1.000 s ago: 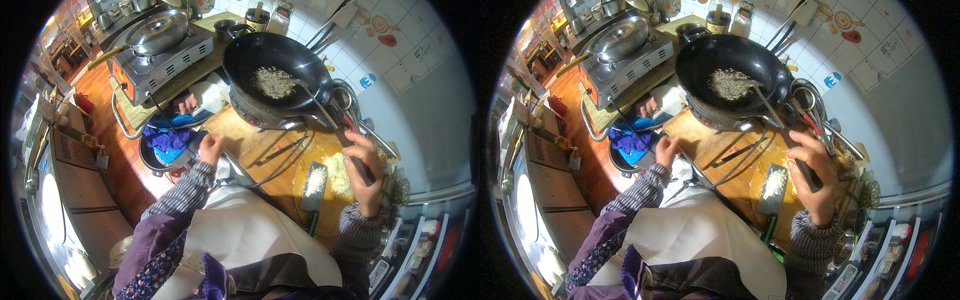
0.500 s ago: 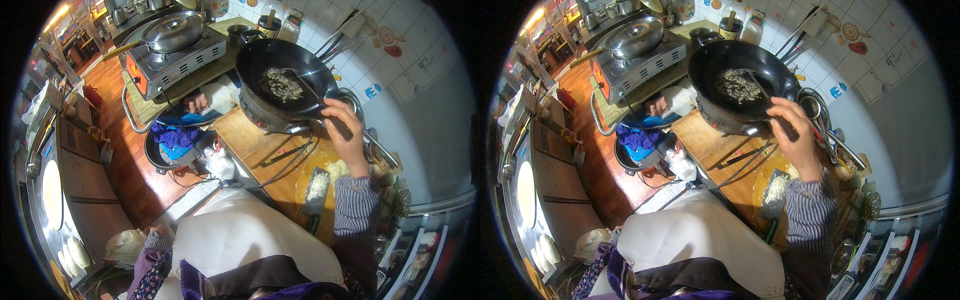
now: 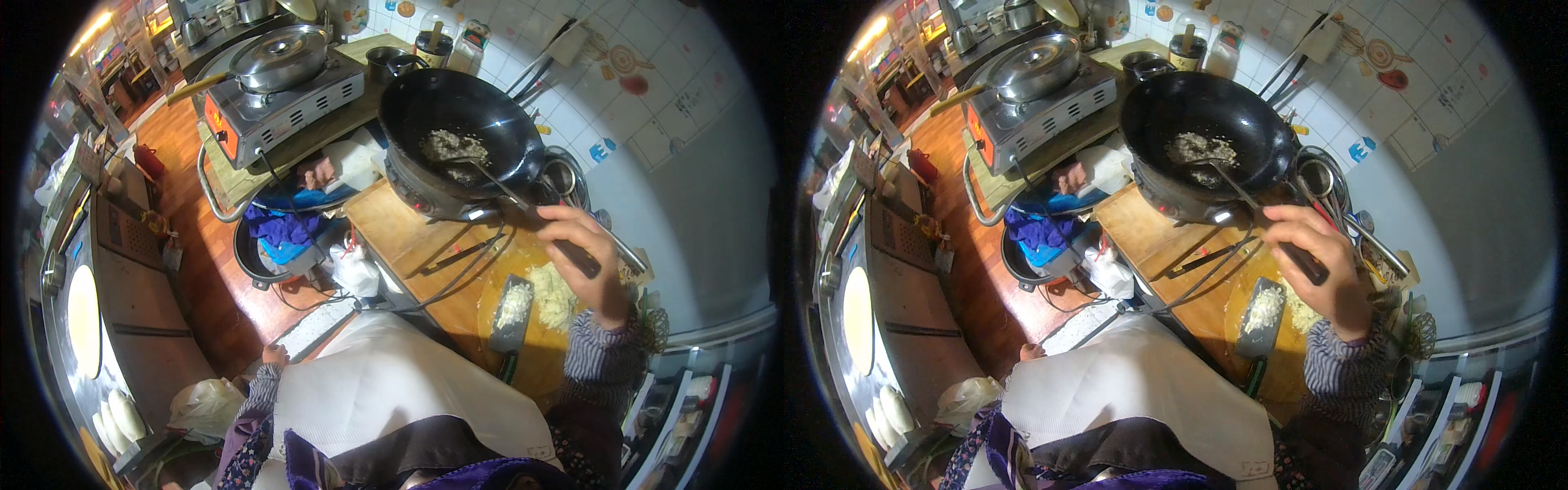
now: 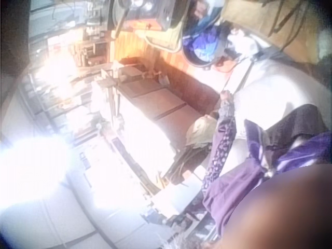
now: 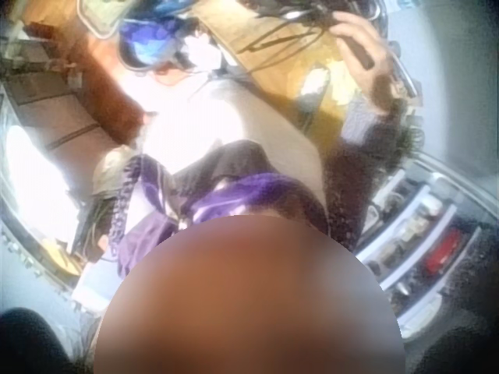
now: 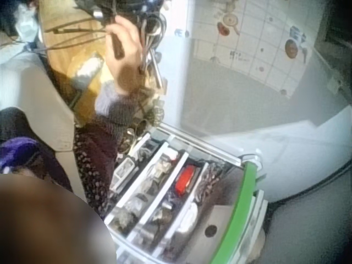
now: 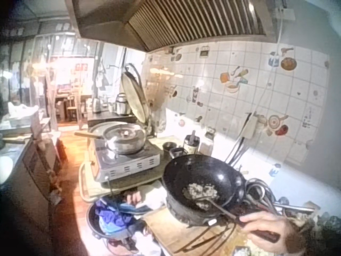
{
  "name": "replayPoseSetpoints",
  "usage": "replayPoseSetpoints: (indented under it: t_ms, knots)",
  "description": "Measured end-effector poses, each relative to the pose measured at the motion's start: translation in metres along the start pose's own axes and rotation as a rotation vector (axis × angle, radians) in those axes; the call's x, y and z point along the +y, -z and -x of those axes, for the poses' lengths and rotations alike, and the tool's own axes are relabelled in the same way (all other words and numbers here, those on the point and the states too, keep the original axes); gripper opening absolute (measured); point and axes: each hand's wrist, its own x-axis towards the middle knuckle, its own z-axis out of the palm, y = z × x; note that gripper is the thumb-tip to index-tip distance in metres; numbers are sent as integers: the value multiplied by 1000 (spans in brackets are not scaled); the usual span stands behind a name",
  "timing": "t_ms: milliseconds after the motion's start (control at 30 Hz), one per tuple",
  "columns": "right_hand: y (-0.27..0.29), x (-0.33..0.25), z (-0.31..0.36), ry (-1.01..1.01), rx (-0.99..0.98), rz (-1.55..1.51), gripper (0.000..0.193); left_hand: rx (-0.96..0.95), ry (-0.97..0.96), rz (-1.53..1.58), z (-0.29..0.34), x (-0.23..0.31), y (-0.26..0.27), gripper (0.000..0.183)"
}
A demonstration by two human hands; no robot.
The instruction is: The person scoops fried food from a wok into a metal bowl using a strainer, then scrapes chopped white vegetable from a cutting board into the wok with a cleaver and stirs it. The person repeats the scooping and stirring steps.
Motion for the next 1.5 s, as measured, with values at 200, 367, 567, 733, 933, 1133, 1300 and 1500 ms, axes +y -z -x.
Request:
replayPoseSetpoints:
  t_ms: [200, 367, 567, 733, 933, 1133, 1300, 1500]
  knots:
    - [-38, 30, -19, 31, 210, -38, 16, -103, 54, -80, -20, -18, 14, 19]
    - [-47, 53, -32, 2, 253, -33, 16, 44, -28, -614, -30, -37, 28, 32]
    - [-18, 36, -21, 18, 158, -14, 15, -24, -66, -567, -41, -45, 30, 30]
    - [16, 6, -1, 79, 41, 59, 15, -58, -40, -494, -54, -58, 27, 29]
    - [-8, 9, -11, -24, 34, -23, 16, -98, -61, -520, -56, -57, 26, 28]
    - [-43, 41, -51, 29, 205, -55, 14, -68, -101, -545, -48, -45, 23, 30]
    - [-41, 49, -60, 27, 144, -87, 15, 40, -84, -474, -44, -54, 17, 31]
    - [8, 34, -28, -45, 80, -75, 16, -36, -66, -519, -56, -67, 21, 32]
